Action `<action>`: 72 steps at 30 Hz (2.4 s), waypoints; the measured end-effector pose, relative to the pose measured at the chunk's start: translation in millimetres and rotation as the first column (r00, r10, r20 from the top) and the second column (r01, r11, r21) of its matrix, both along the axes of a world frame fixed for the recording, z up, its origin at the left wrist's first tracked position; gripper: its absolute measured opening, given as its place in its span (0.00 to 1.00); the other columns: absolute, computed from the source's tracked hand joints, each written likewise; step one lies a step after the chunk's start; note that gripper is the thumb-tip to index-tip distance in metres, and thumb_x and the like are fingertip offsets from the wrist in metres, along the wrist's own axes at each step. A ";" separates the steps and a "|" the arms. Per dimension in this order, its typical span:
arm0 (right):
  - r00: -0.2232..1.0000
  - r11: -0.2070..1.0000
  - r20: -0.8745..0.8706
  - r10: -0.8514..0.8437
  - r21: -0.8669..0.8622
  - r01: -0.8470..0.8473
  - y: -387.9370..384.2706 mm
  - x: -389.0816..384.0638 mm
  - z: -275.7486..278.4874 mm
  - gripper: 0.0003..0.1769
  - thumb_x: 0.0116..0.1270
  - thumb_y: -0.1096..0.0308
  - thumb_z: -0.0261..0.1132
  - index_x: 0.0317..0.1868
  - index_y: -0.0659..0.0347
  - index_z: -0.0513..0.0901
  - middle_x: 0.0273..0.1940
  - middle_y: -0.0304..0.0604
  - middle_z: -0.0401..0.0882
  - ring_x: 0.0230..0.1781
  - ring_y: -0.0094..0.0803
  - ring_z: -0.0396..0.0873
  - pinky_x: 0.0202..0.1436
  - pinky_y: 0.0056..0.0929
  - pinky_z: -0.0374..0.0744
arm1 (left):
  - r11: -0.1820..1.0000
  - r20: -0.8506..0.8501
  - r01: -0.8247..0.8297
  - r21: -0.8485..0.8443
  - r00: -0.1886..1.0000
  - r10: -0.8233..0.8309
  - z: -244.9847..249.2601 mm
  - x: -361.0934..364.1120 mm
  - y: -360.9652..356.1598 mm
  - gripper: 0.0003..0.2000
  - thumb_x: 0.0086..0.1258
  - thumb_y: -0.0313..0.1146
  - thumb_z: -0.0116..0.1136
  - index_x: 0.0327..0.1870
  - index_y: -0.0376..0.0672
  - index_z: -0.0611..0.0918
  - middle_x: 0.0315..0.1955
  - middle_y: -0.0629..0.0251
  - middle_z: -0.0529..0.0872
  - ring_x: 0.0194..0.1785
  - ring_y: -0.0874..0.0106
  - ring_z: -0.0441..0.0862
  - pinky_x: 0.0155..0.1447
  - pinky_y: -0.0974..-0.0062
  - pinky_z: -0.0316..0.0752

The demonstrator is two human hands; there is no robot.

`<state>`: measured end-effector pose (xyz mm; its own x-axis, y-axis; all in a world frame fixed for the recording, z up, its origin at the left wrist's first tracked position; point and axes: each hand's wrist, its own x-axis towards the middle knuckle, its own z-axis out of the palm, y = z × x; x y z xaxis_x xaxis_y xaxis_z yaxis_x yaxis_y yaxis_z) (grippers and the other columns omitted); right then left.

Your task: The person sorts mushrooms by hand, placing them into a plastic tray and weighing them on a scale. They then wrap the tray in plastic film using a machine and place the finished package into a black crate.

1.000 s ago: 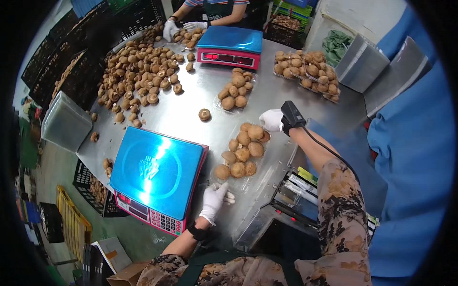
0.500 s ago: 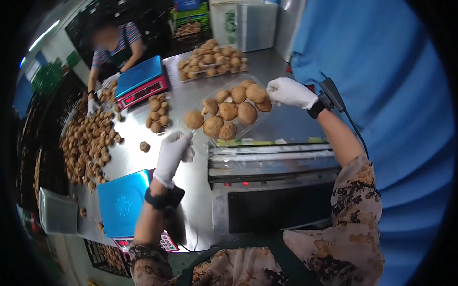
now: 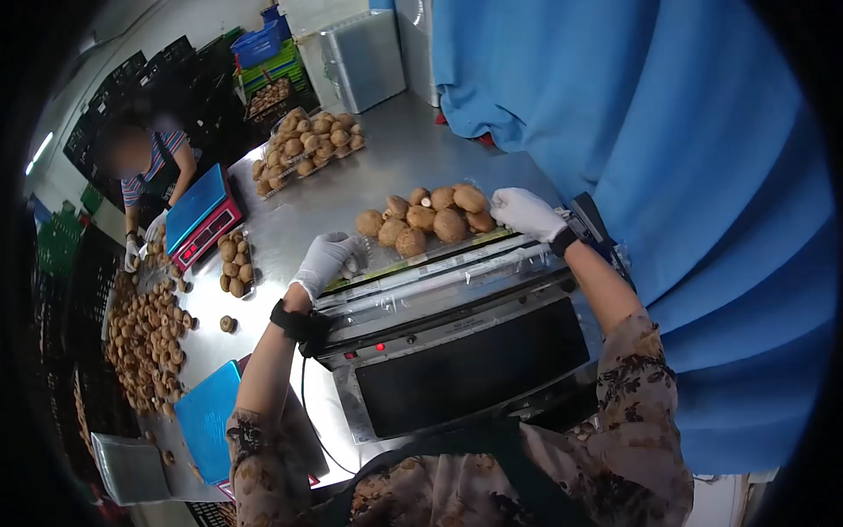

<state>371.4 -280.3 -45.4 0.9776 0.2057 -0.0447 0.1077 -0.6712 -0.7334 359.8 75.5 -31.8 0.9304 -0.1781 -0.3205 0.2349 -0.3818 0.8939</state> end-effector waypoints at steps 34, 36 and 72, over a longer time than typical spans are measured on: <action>0.939 0.653 -0.299 -0.171 0.679 0.335 -43.2 -174.4 52.0 0.14 0.65 0.71 0.55 0.20 0.56 0.68 0.19 0.28 0.60 0.18 0.15 0.55 0.20 0.17 0.53 | 0.792 -0.216 -0.377 -0.480 0.926 0.309 37.6 -178.7 37.4 0.10 0.69 0.38 0.54 0.35 0.39 0.80 0.22 0.75 0.75 0.28 0.85 0.69 0.31 0.85 0.64; 0.828 0.576 -0.556 0.067 0.700 0.423 -56.7 -193.6 30.7 0.17 0.66 0.73 0.53 0.17 0.55 0.64 0.18 0.30 0.58 0.17 0.17 0.54 0.19 0.18 0.53 | 0.745 -0.415 -0.363 -0.560 0.901 0.127 25.6 -195.2 34.7 0.10 0.71 0.37 0.51 0.29 0.43 0.76 0.20 0.76 0.71 0.24 0.83 0.69 0.29 0.84 0.65; 0.876 0.945 -0.435 0.210 0.319 -0.068 -15.1 72.1 28.4 0.24 0.70 0.49 0.55 0.29 0.63 0.79 0.27 0.36 0.74 0.30 0.23 0.69 0.36 0.24 0.68 | 0.825 -0.300 -0.108 -0.555 0.951 -0.078 8.3 31.2 23.3 0.17 0.71 0.40 0.55 0.53 0.36 0.77 0.43 0.63 0.82 0.44 0.76 0.79 0.50 0.78 0.75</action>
